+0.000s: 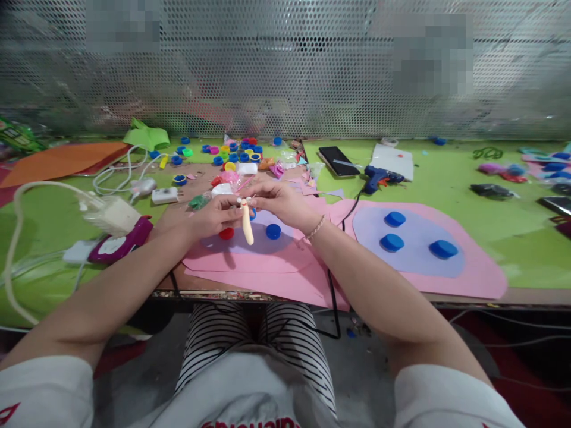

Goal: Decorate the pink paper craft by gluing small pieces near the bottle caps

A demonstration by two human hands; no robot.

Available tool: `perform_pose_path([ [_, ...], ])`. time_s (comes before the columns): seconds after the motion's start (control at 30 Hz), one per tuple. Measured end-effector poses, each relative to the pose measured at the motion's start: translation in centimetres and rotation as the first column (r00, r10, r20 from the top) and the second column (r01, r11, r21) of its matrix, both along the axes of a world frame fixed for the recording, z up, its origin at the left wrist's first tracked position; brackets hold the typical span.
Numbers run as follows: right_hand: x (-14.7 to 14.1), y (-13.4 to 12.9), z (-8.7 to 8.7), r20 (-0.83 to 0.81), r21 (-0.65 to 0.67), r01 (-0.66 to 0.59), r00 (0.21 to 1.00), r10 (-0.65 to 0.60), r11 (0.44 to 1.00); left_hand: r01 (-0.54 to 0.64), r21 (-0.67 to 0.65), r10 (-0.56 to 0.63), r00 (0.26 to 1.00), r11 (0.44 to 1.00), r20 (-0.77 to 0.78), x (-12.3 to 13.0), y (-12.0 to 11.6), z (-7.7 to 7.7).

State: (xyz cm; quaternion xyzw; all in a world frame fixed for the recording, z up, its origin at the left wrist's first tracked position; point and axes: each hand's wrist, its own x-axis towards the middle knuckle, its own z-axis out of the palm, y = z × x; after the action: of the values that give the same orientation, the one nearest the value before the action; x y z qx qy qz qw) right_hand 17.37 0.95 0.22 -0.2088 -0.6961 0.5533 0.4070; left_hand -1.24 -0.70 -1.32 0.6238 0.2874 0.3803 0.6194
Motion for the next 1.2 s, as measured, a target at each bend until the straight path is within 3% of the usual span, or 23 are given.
perform_pose_path([
  [0.1,-0.02,0.02,0.04,-0.004,0.004,-0.009,1.000,0.009,1.000,0.101,-0.029,-0.101,0.995,0.994,0.025,-0.08,0.09,0.01],
  [0.27,0.08,0.10,0.09,0.002,0.034,0.016,1.000,-0.016,0.999,0.141,-0.038,-0.140,0.990,0.989,0.037,-0.24,0.03,0.22],
  [0.63,0.07,-0.20,0.44,0.035,0.027,0.048,0.998,-0.049,0.998,0.143,-0.053,-0.141,0.989,0.988,0.040,-0.21,0.18,-0.05],
  [1.0,-0.02,-0.01,0.24,-0.035,-0.013,0.003,0.999,-0.004,1.000,0.111,-0.061,-0.110,0.994,0.992,0.019,-0.26,0.05,0.16],
  [1.2,-0.24,-0.54,0.70,0.011,-0.029,0.037,0.999,-0.037,0.999,0.021,-0.072,-0.023,0.999,0.997,-0.025,-0.38,-0.02,-0.08],
])
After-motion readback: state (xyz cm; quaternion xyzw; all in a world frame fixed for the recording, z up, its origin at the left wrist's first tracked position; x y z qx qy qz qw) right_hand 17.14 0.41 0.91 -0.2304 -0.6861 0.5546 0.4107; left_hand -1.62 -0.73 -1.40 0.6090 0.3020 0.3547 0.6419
